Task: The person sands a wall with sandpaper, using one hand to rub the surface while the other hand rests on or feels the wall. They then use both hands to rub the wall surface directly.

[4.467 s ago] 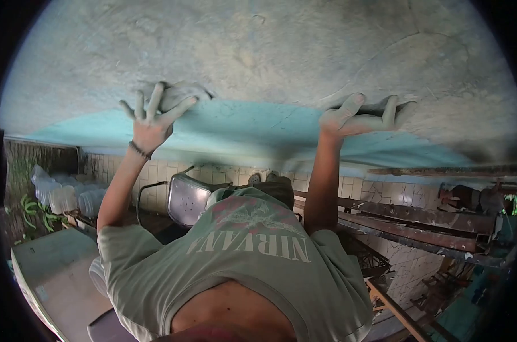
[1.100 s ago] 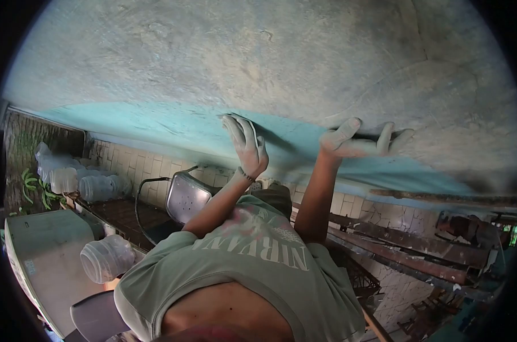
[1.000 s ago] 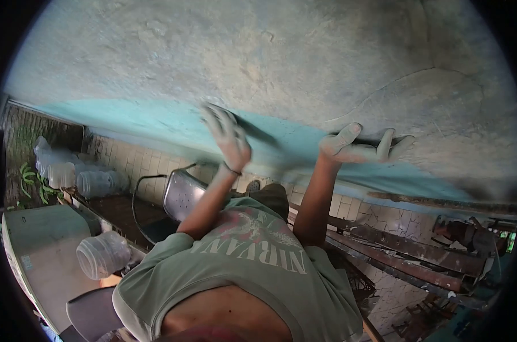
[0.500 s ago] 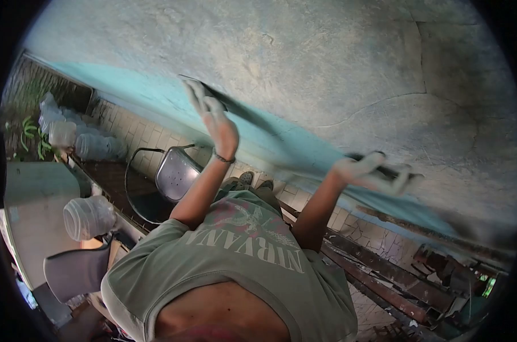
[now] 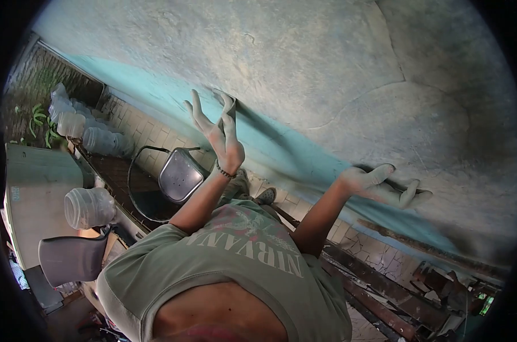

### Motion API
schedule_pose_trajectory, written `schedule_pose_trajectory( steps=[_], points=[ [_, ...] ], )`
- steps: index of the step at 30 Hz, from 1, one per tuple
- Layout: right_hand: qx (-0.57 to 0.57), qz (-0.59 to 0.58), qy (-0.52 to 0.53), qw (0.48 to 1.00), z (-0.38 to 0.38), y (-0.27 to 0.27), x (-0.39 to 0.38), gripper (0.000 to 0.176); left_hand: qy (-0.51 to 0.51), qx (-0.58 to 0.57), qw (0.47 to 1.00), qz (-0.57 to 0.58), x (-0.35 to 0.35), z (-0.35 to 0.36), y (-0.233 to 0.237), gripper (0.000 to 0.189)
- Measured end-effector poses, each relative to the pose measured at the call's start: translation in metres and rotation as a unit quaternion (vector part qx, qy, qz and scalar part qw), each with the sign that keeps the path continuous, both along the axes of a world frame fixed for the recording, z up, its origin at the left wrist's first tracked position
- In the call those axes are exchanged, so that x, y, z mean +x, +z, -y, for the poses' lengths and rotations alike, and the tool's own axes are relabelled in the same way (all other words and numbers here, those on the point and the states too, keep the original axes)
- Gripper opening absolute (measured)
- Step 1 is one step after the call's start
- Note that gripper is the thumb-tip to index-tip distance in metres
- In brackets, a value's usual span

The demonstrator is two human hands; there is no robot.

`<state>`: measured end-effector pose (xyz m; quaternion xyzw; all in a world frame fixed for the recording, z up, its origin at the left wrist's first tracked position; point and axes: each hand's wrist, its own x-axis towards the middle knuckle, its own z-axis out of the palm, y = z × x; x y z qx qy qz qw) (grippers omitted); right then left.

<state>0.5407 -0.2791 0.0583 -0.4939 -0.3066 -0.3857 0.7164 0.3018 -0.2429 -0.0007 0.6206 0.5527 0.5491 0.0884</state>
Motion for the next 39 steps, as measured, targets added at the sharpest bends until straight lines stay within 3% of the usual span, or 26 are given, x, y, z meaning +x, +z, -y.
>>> schedule_pose_trajectory(
  steps=[2,4,5,8,9,11,13,16,17,20,25,26,28,30,34,35,37,39],
  points=[
    [-0.011,-0.006,-0.008,1.0,0.004,-0.001,0.0,0.053,-0.019,-0.008,0.999,0.044,0.01,0.004,-0.001,0.053],
    [-0.02,-0.002,-0.021,1.0,0.003,-0.001,0.0,0.052,-0.017,-0.1,0.993,-0.06,0.021,0.022,-0.016,0.054],
    [-0.015,-0.003,-0.007,1.0,0.002,-0.001,0.001,0.052,0.033,-0.078,0.993,-0.084,0.018,0.01,-0.029,0.056],
    [-0.019,-0.005,-0.008,1.0,0.006,-0.004,-0.002,0.051,0.061,0.007,0.982,0.176,-0.008,-0.036,0.009,0.056],
    [-0.028,-0.001,-0.029,0.999,0.007,-0.001,-0.002,0.052,0.101,-0.08,0.982,0.14,-0.019,-0.036,0.018,0.057],
    [-0.025,0.003,-0.042,0.999,0.003,0.003,-0.002,0.052,0.011,-0.04,0.988,0.147,0.003,-0.022,-0.012,0.056],
    [-0.009,-0.004,-0.027,1.0,0.001,0.003,-0.004,0.053,0.004,-0.068,0.998,0.015,0.012,0.008,-0.009,0.053],
    [-0.01,0.0,-0.026,1.0,0.003,0.001,-0.004,0.053,0.056,-0.014,0.998,0.035,-0.008,-0.014,0.003,0.052],
    [-0.014,0.002,-0.028,0.999,0.004,0.001,-0.004,0.053,0.068,-0.033,0.992,0.102,-0.006,-0.018,0.011,0.052],
    [-0.013,0.007,-0.027,1.0,0.002,0.002,-0.004,0.052,0.003,-0.012,0.997,0.076,0.011,-0.008,-0.008,0.053],
    [-0.017,0.007,-0.029,0.999,0.004,0.0,-0.003,0.052,0.073,-0.019,0.991,0.109,-0.004,-0.025,0.0,0.053],
    [-0.015,0.008,-0.028,0.999,0.003,0.0,-0.003,0.052,0.015,-0.005,0.995,0.097,0.007,-0.015,-0.002,0.052],
    [-0.01,0.005,-0.023,1.0,0.002,0.0,-0.003,0.051,0.004,-0.05,0.999,0.017,0.01,-0.002,-0.01,0.055],
    [-0.009,0.007,-0.021,1.0,0.002,0.0,0.0,0.051,0.022,-0.017,0.999,0.021,-0.004,-0.007,-0.011,0.057],
    [-0.015,0.004,-0.013,1.0,0.011,-0.002,-0.005,0.051,-0.017,-0.067,0.997,0.017,0.013,0.007,-0.011,0.059],
    [-0.009,0.005,-0.006,1.0,0.008,0.0,-0.006,0.051,0.012,-0.066,0.998,-0.001,0.011,-0.001,-0.019,0.058],
    [0.005,0.006,0.002,1.0,0.002,0.004,-0.004,0.051,0.013,-0.027,0.989,0.146,-0.004,-0.027,0.0,0.057],
    [-0.006,0.009,-0.017,1.0,0.004,0.0,-0.003,0.05,0.01,-0.039,0.986,0.164,-0.002,-0.023,-0.001,0.056]
  ],
)
